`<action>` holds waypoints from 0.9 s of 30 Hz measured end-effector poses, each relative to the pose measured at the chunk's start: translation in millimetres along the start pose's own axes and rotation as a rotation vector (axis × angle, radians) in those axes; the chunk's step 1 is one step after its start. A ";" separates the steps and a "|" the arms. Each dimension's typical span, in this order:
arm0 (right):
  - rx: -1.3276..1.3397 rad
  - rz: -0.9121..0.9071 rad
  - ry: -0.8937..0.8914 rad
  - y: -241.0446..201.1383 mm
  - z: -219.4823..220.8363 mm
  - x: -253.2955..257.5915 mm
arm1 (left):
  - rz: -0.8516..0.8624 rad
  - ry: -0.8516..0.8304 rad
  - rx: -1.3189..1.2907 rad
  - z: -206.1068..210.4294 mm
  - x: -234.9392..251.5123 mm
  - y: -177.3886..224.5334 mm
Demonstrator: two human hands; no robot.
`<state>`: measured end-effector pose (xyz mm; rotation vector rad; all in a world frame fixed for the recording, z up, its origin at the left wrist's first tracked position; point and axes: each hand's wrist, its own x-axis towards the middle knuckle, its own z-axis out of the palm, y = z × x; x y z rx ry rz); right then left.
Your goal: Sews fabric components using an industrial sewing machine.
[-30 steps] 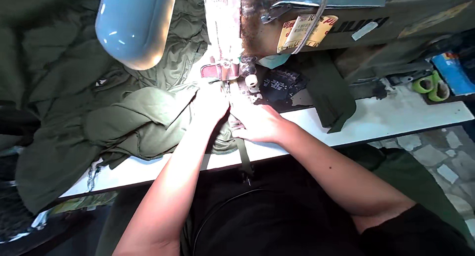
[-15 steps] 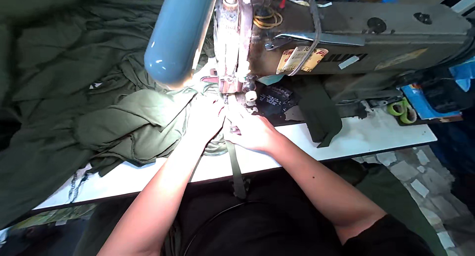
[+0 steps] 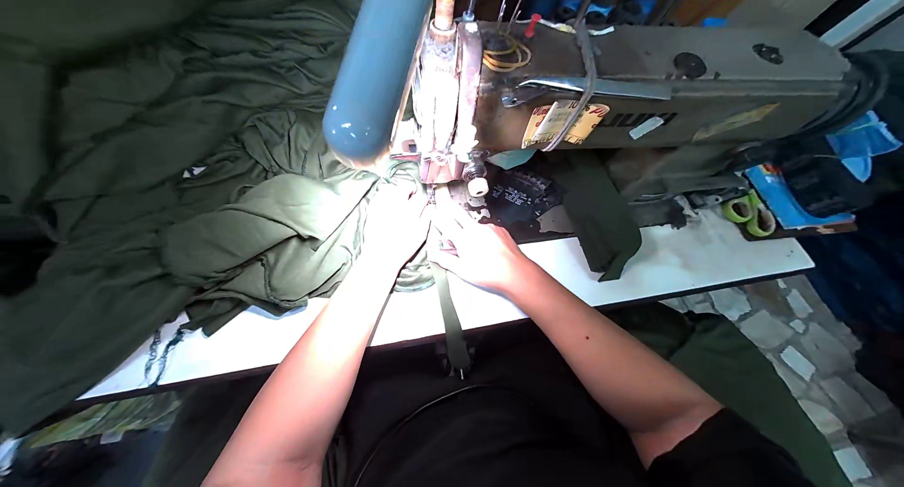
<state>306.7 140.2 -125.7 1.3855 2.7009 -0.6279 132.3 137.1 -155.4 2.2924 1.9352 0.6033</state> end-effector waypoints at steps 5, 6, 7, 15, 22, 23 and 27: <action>0.095 -0.003 0.047 5.7 -0.6 -7.4 | -0.001 -0.035 -0.003 -0.7 -5.5 1.5; 0.184 -0.017 0.134 10.8 -2.3 -17.3 | 0.025 -0.003 -0.009 2.4 -7.7 -0.2; 0.254 -0.038 0.248 18.4 -5.6 -29.8 | 0.040 0.023 -0.011 5.2 -9.3 -1.3; -0.023 0.250 1.064 175.2 -43.4 -112.2 | 0.046 0.056 0.006 5.3 -9.6 0.5; -0.127 0.351 1.090 225.2 2.0 -106.8 | 0.055 0.063 0.027 11.0 -13.8 -3.6; -0.117 0.344 1.109 225.7 3.3 -106.7 | 0.053 0.066 0.029 10.8 -13.0 -3.5; -0.079 0.330 1.155 224.4 4.0 -107.0 | 0.043 0.052 0.030 5.3 -9.5 -0.8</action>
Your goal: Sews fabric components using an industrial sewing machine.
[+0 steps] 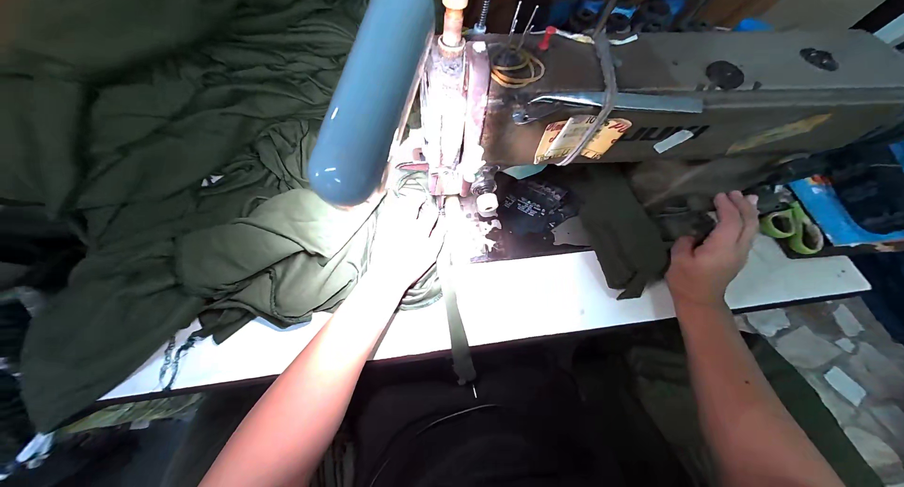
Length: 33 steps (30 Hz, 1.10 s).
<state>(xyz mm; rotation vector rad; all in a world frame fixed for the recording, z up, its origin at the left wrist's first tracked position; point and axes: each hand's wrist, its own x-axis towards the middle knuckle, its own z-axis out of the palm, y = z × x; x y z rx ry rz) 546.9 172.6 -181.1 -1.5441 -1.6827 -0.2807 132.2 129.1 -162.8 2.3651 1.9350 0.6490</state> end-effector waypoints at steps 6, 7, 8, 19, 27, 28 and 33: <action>-0.186 0.165 -0.411 -11.1 -16.9 11.5 | 0.001 -0.040 -0.012 -0.4 -0.5 -1.0; -0.181 0.154 -0.384 -9.9 -19.7 13.6 | 0.001 -0.040 -0.018 -0.1 -1.6 -1.0; -0.169 0.143 -0.340 -9.4 -23.8 15.4 | 0.001 -0.044 -0.021 -0.8 -1.3 -0.8; 0.587 -0.425 -0.585 -187.1 -38.6 -53.7 | 0.020 -0.025 -0.014 7.1 1.2 -6.7; 0.242 -0.444 -1.280 -219.9 -38.9 -41.9 | 0.307 -0.156 -0.003 -57.8 -49.8 -3.5; 0.206 -0.370 -1.270 -214.7 -35.2 -29.4 | 0.343 -0.188 0.032 -63.6 -59.2 -10.7; 0.590 -0.326 -0.956 -234.5 10.2 -4.8 | 0.428 -0.205 0.035 -78.7 -63.6 -19.9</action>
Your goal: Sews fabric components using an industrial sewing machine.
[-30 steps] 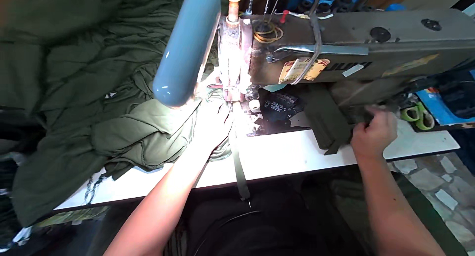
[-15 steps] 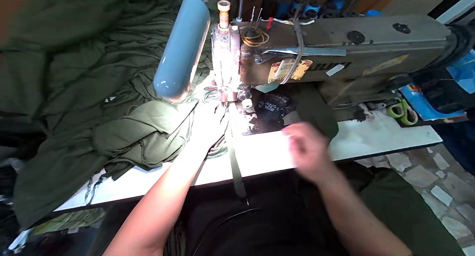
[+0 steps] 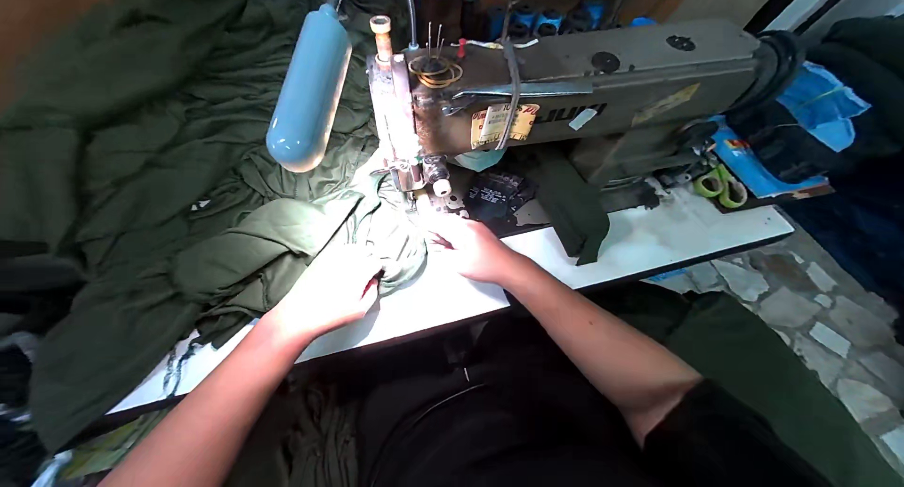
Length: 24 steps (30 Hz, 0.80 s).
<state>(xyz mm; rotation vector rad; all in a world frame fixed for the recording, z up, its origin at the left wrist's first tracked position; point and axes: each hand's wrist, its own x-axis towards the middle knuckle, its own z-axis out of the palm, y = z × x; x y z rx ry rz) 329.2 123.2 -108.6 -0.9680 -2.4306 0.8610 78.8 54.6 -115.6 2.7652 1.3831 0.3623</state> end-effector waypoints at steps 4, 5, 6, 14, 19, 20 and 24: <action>0.051 0.112 -0.281 -20.1 2.7 36.1 | -0.173 -0.186 -0.137 -57.9 15.4 9.1; 0.033 0.117 -0.308 -22.1 3.4 37.7 | -0.219 -0.268 -0.075 -75.4 19.0 10.9; 0.026 0.127 -0.316 -23.2 3.3 37.0 | -0.277 -0.370 0.045 -90.3 23.3 12.0; 0.317 -0.018 -0.078 -22.4 27.3 -25.1 | -0.029 -0.381 0.052 -119.5 28.0 38.1; 0.027 0.047 -0.346 -28.4 36.3 -68.1 | -0.104 -0.819 -0.295 -72.0 43.1 68.7; -0.054 0.056 -0.374 -29.8 39.3 -72.2 | -0.101 -0.777 -0.298 -59.5 43.1 61.8; -0.165 0.031 -0.299 -29.9 53.1 -82.7 | -0.128 -0.318 -0.106 -4.2 31.8 5.8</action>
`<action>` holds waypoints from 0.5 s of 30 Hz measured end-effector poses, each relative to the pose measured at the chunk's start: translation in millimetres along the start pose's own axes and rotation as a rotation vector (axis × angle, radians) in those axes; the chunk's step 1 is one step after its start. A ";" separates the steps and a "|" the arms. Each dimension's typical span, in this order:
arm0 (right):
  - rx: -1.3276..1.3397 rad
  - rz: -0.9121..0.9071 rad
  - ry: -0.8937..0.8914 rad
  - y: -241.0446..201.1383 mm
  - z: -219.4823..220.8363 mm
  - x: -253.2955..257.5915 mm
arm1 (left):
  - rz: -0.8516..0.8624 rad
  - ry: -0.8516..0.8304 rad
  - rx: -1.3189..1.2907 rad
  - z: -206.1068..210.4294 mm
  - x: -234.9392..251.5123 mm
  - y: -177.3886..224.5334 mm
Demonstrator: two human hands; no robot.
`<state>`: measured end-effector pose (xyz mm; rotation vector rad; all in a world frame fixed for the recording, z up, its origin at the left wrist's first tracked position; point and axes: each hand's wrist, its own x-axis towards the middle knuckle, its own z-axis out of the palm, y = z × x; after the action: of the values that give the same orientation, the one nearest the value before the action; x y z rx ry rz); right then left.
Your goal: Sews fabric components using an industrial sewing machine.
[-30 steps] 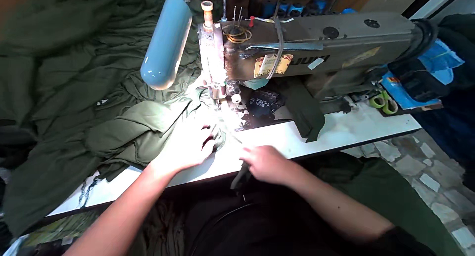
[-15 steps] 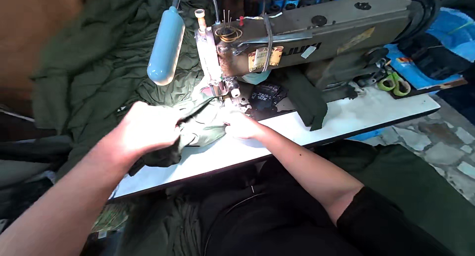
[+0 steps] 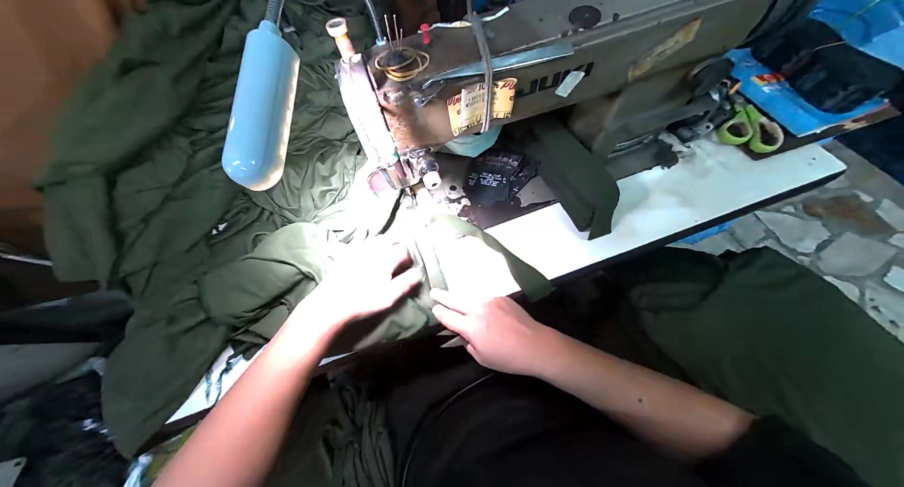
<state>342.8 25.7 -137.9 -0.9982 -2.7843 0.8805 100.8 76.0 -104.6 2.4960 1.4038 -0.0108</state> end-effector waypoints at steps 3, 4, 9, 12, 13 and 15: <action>-0.063 -0.004 0.041 -1.4 5.3 1.1 | -0.242 0.088 0.127 9.9 8.2 -24.3; -0.072 -0.012 0.062 -1.0 6.9 1.6 | -0.214 0.160 0.145 12.3 12.1 -21.2; -0.062 -0.036 0.077 1.4 9.5 -1.7 | -0.057 0.351 0.025 46.5 26.6 12.5; 0.029 -0.063 0.239 10.9 4.3 -13.6 | -0.085 0.338 0.033 65.0 22.1 16.0; 0.030 -0.049 0.382 17.5 1.4 -18.6 | -0.075 0.349 0.040 65.9 21.0 14.7; -0.002 0.075 0.617 34.5 -8.2 -29.0 | -0.067 0.362 0.054 68.7 19.5 14.9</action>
<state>387.2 34.1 -145.6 -1.1412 -2.2380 0.4629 132.4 68.4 -169.8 2.5866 1.6404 0.4147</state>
